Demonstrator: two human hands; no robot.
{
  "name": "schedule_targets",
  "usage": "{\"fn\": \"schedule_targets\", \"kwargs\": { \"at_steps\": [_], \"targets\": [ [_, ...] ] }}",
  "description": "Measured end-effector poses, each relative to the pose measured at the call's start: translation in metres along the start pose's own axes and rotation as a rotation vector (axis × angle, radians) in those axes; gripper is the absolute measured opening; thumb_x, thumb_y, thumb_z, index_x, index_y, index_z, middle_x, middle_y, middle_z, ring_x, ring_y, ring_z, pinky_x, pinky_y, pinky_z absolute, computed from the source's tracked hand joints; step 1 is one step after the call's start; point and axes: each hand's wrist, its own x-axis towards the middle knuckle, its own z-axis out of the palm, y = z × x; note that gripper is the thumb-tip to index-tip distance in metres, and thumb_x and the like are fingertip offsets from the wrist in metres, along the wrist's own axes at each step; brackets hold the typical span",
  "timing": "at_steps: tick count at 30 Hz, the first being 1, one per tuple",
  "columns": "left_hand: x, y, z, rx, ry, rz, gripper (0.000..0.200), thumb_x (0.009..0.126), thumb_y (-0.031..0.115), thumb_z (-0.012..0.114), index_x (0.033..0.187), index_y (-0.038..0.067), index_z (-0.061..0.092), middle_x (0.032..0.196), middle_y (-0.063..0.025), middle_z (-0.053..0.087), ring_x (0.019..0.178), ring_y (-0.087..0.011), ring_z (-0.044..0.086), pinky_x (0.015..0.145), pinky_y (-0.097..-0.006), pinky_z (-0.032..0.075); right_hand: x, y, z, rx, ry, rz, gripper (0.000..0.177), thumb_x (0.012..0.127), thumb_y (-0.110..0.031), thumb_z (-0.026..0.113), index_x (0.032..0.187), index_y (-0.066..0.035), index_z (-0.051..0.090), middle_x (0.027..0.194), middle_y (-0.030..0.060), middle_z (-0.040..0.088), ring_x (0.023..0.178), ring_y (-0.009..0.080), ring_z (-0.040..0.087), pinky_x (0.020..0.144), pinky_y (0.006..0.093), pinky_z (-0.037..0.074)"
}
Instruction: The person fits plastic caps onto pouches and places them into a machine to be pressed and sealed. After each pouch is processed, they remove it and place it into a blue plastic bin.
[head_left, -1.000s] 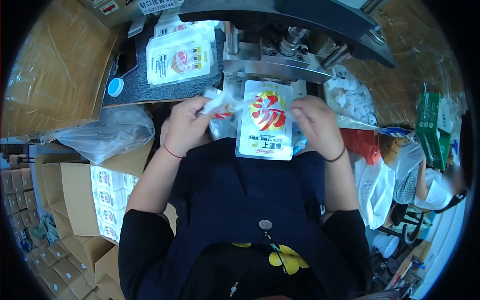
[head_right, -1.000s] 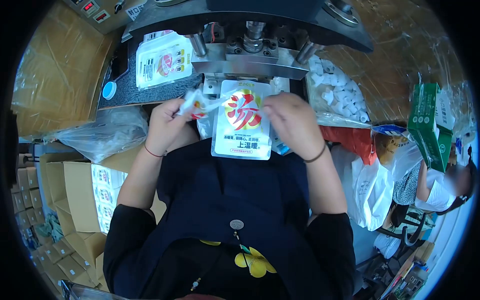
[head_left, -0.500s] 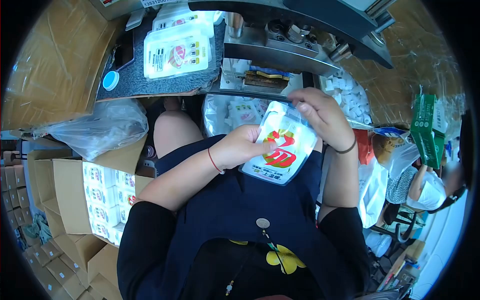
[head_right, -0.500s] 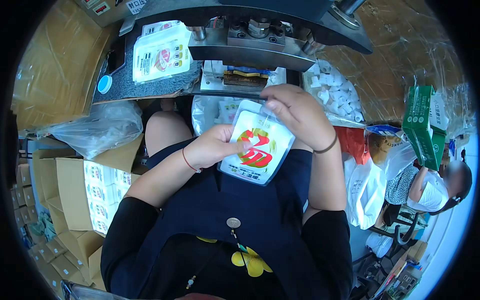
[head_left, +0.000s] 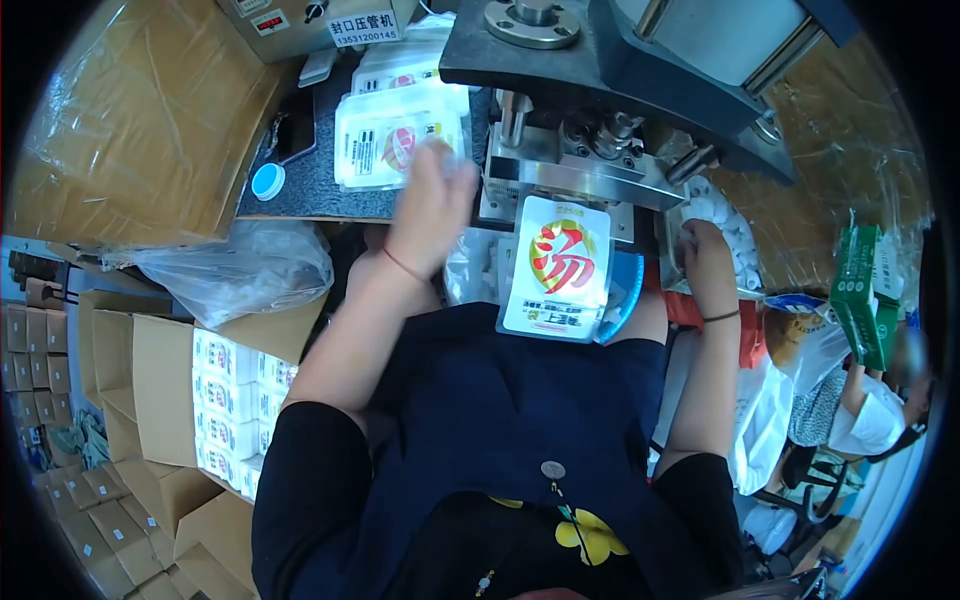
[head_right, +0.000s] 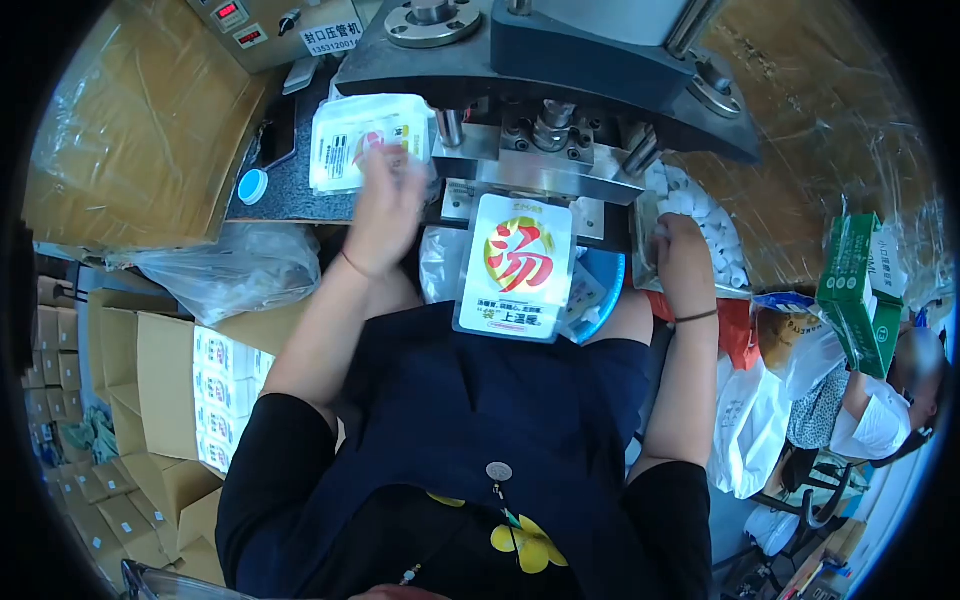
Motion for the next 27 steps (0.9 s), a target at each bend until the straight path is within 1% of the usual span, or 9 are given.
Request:
{"fn": "schedule_targets", "kwargs": {
  "at_steps": [1,2,7,11,12,15,19,26,27],
  "targets": [
    [0.018,-0.026,-0.013,0.328,0.141,0.36,0.057,0.097,0.033,0.063,0.137,-0.003,0.044,0.133,-0.0313,0.051,0.125,-0.047,0.05,0.104,-0.0469,0.044,-0.001,0.0,0.0,0.014,0.015,-0.035,0.026,0.087,-0.003,0.064,0.112,0.001,0.061,0.103,0.0234,0.063,0.099,0.043,0.06,0.088,0.0452,0.048],
    [0.019,-0.039,-0.024,0.788,0.055,0.342,0.062,0.097,0.031,0.062,0.146,0.002,0.04,0.147,-0.0312,0.041,0.137,-0.0467,0.04,0.108,-0.0474,0.041,-0.002,-0.008,-0.004,0.005,0.074,-0.046,0.025,0.088,-0.003,0.064,0.112,0.001,0.06,0.103,0.0228,0.062,0.097,0.0432,0.06,0.087,0.0455,0.048],
    [-0.033,-0.045,-0.043,0.661,-0.248,0.518,0.035,0.101,0.02,0.058,0.131,0.003,0.062,0.133,-0.0249,0.061,0.119,-0.0426,0.06,0.1,-0.0441,0.049,-0.012,-0.057,-0.027,0.133,0.24,0.088,0.022,0.096,-0.007,0.062,0.115,0.001,0.056,0.1,0.0194,0.06,0.087,0.0356,0.06,0.08,0.0422,0.049],
    [-0.056,-0.019,-0.033,-0.546,-0.139,-0.285,0.021,0.099,0.013,0.062,0.112,-0.002,0.07,0.09,-0.014,0.073,0.082,-0.0168,0.07,0.076,-0.0293,0.054,-0.017,-0.103,-0.022,0.339,0.078,-0.071,0.019,0.098,-0.011,0.059,0.114,0.0,0.059,0.102,0.0192,0.064,0.091,0.0352,0.065,0.081,0.0412,0.052],
    [-0.06,-0.019,-0.031,-0.324,-0.231,-0.108,0.019,0.096,0.014,0.068,0.102,-0.003,0.073,0.083,-0.0104,0.073,0.077,-0.0081,0.067,0.07,-0.0256,0.052,-0.018,-0.111,-0.014,0.521,-0.07,-0.106,0.016,0.097,-0.009,0.058,0.109,0.001,0.061,0.102,0.0192,0.064,0.094,0.0375,0.064,0.083,0.0419,0.051],
    [-0.071,0.014,-0.016,-0.286,-0.441,-0.185,0.023,0.092,0.02,0.076,0.097,-0.003,0.075,0.077,-0.0048,0.072,0.069,-0.007,0.063,0.064,-0.0241,0.05,-0.007,-0.144,-0.017,0.647,-0.081,-0.226,0.015,0.094,-0.009,0.062,0.106,0.0,0.064,0.099,0.0169,0.066,0.092,0.0352,0.065,0.083,0.0403,0.051],
    [-0.083,0.036,0.011,-0.443,-0.606,-0.254,0.023,0.095,0.019,0.074,0.099,-0.005,0.074,0.088,-0.0025,0.073,0.079,-0.0046,0.063,0.069,-0.0224,0.052,0.014,-0.159,-0.01,0.619,0.087,-0.336,0.013,0.093,-0.011,0.064,0.103,-0.003,0.065,0.093,0.0144,0.067,0.087,0.034,0.065,0.082,0.0397,0.051],
    [-0.106,0.056,0.037,-1.018,-0.906,-0.626,0.034,0.105,0.027,0.06,0.12,-0.002,0.068,0.112,-0.0074,0.073,0.1,-0.01,0.066,0.091,-0.0274,0.053,0.002,-0.132,-0.039,0.529,-0.254,-0.243,0.012,0.097,-0.015,0.061,0.098,-0.003,0.061,0.083,0.0148,0.064,0.082,0.0332,0.064,0.073,0.04,0.049],
    [-0.107,0.056,0.04,-1.015,-0.938,-0.646,0.035,0.106,0.027,0.058,0.125,-0.002,0.065,0.116,-0.008,0.071,0.105,-0.0113,0.066,0.095,-0.0285,0.052,-0.001,-0.129,-0.047,0.521,-0.373,-0.167,0.018,0.101,-0.018,0.056,0.101,-0.001,0.062,0.089,0.0106,0.062,0.079,0.0231,0.061,0.071,0.0331,0.047]
  ]
}}
